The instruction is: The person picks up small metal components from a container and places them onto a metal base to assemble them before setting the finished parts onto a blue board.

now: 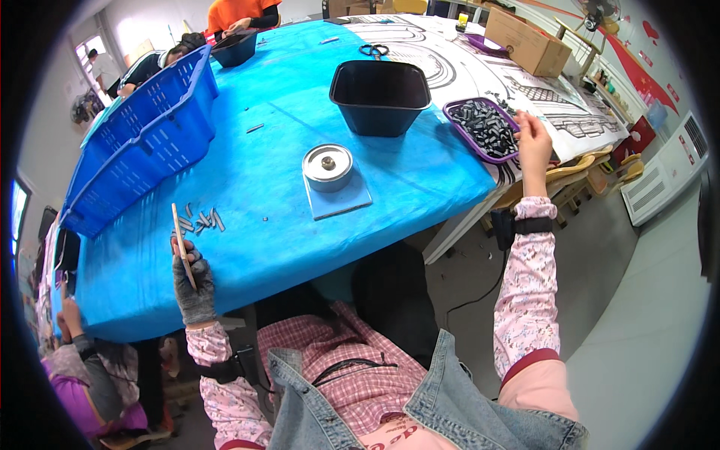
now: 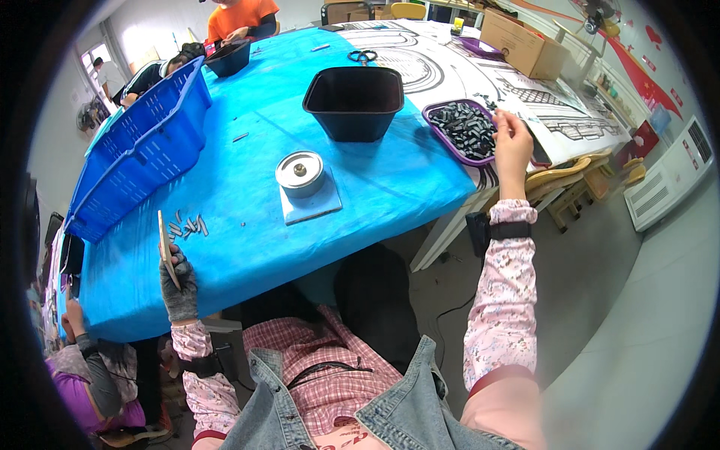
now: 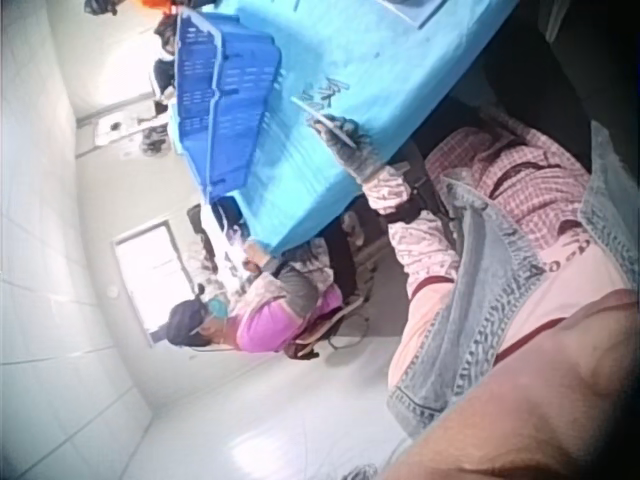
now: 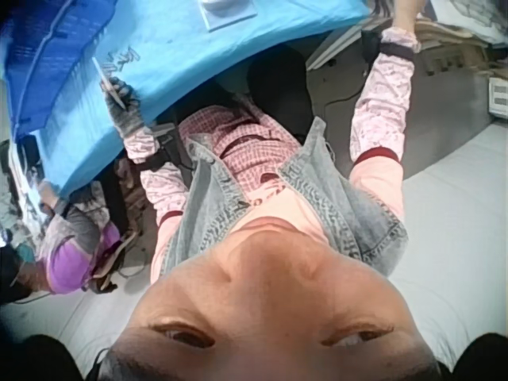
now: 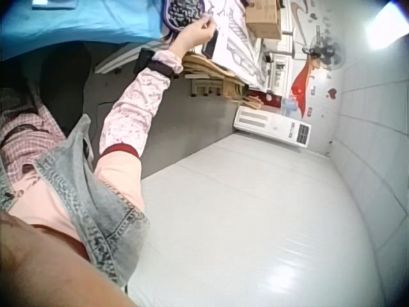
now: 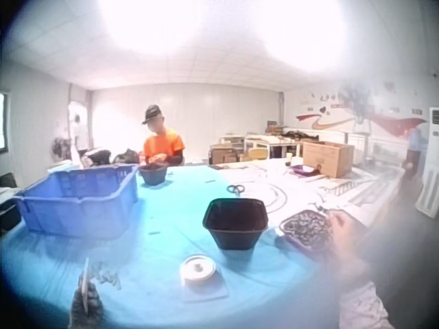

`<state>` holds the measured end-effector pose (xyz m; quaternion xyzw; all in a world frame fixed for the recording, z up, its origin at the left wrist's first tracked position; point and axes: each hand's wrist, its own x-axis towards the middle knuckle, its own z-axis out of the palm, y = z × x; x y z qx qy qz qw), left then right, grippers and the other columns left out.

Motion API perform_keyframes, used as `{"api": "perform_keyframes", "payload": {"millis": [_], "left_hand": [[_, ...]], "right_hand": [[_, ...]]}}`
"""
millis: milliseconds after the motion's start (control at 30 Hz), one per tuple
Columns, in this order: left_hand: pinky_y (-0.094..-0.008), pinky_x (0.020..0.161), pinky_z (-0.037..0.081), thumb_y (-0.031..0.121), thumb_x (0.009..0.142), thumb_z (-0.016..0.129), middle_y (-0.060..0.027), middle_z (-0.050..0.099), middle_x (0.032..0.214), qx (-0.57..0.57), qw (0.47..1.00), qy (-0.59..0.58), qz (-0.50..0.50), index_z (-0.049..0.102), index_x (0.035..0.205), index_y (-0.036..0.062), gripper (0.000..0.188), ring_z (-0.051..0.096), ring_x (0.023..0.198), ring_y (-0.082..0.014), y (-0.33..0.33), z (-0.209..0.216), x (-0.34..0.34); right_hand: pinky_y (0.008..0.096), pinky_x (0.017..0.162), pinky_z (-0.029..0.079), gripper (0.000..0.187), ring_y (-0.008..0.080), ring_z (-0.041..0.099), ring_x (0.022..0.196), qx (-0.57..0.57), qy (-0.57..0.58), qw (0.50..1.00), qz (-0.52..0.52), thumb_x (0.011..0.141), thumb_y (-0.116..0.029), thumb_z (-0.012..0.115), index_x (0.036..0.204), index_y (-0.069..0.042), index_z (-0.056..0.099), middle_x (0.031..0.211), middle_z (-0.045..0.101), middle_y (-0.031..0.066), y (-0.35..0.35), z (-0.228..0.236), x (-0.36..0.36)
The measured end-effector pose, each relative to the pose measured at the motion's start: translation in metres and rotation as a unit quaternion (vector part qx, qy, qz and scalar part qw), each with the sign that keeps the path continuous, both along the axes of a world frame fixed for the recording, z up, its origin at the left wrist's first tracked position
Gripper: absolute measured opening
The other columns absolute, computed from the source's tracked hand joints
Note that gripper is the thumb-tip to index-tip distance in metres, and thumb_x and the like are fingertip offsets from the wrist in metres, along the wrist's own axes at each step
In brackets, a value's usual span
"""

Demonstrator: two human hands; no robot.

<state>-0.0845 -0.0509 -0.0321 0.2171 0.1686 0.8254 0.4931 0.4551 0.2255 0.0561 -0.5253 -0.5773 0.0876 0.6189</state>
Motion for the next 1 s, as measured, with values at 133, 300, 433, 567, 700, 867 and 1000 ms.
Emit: {"api": "perform_keyframes", "payload": {"millis": [133,300,433,567,700,867,1000], "left_hand": [[-0.0236,0.062,0.047,0.011,0.093,0.049,-0.0119,0.054,0.104,0.067,0.995,-0.059,-0.05,0.042,0.129,0.0064,0.037,0.054,0.083,-0.0154,-0.005,-0.018,-0.011],[-0.0237,0.061,0.047,0.01,0.091,0.051,-0.0141,0.054,0.103,0.036,0.998,-0.053,0.025,0.043,0.124,0.0028,0.034,0.056,0.079,-0.0149,0.007,-0.002,0.012],[-0.0224,0.058,0.046,0.012,0.092,0.052,-0.0108,0.056,0.099,-0.001,0.997,-0.048,0.064,0.048,0.117,0.0036,0.027,0.056,0.075,-0.0129,0.003,0.005,0.015],[-0.0219,0.055,0.045,0.014,0.09,0.055,-0.0083,0.057,0.094,-0.053,0.993,-0.076,0.079,0.05,0.114,0.0069,0.025,0.055,0.072,-0.0124,-0.002,0.01,0.019],[-0.0207,0.053,0.045,0.016,0.087,0.061,-0.0065,0.057,0.088,-0.081,0.989,-0.077,0.094,0.054,0.107,0.0099,0.022,0.056,0.069,-0.0121,0.001,0.006,0.026],[-0.0205,0.052,0.045,0.02,0.085,0.064,-0.0035,0.055,0.079,-0.141,0.982,-0.044,0.12,0.054,0.106,0.0128,0.025,0.055,0.067,-0.0101,-0.002,0.023,0.035],[-0.0192,0.06,0.046,0.021,0.085,0.064,-0.0002,0.058,0.087,-0.141,0.98,0.036,0.136,0.058,0.109,0.012,0.026,0.056,0.075,-0.0084,-0.005,0.027,0.036]], "right_hand": [[0.0176,0.058,0.039,0.019,0.0041,0.046,0.064,0.032,0.042,0.99,0.132,0.092,-0.018,0.053,0.101,-0.003,0.063,0.085,0.061,0.0005,-0.073,0.027,-0.102],[0.0264,0.062,0.045,0.012,0.0163,0.057,0.07,-0.018,-0.121,0.876,0.466,0.086,-0.013,0.059,0.093,-0.004,0.062,0.086,0.061,0.0068,-0.156,0.01,-0.248],[0.0361,0.067,0.047,0.01,0.0263,0.058,0.076,0.027,-0.206,0.826,0.524,0.082,-0.01,0.06,0.089,-0.003,0.062,0.083,0.058,0.01,-0.155,-0.02,-0.338],[0.0397,0.071,0.047,0.01,0.0279,0.056,0.082,0.108,-0.286,0.827,0.472,0.077,-0.009,0.061,0.086,-0.005,0.062,0.084,0.056,0.0098,-0.144,-0.045,-0.389],[0.0385,0.073,0.047,0.01,0.0272,0.055,0.084,0.111,-0.355,0.829,0.417,0.074,-0.012,0.064,0.083,-0.007,0.065,0.085,0.057,0.0084,-0.139,-0.06,-0.408],[0.0352,0.064,0.047,0.01,0.0235,0.057,0.07,0.087,-0.322,0.854,0.399,0.072,-0.014,0.069,0.078,-0.008,0.065,0.085,0.058,0.0058,-0.142,-0.064,-0.401],[0.0301,0.058,0.045,0.011,0.0179,0.055,0.062,-0.048,-0.208,0.89,0.403,0.072,-0.015,0.071,0.078,-0.008,0.064,0.082,0.057,0.0049,-0.154,-0.031,-0.367]]}}
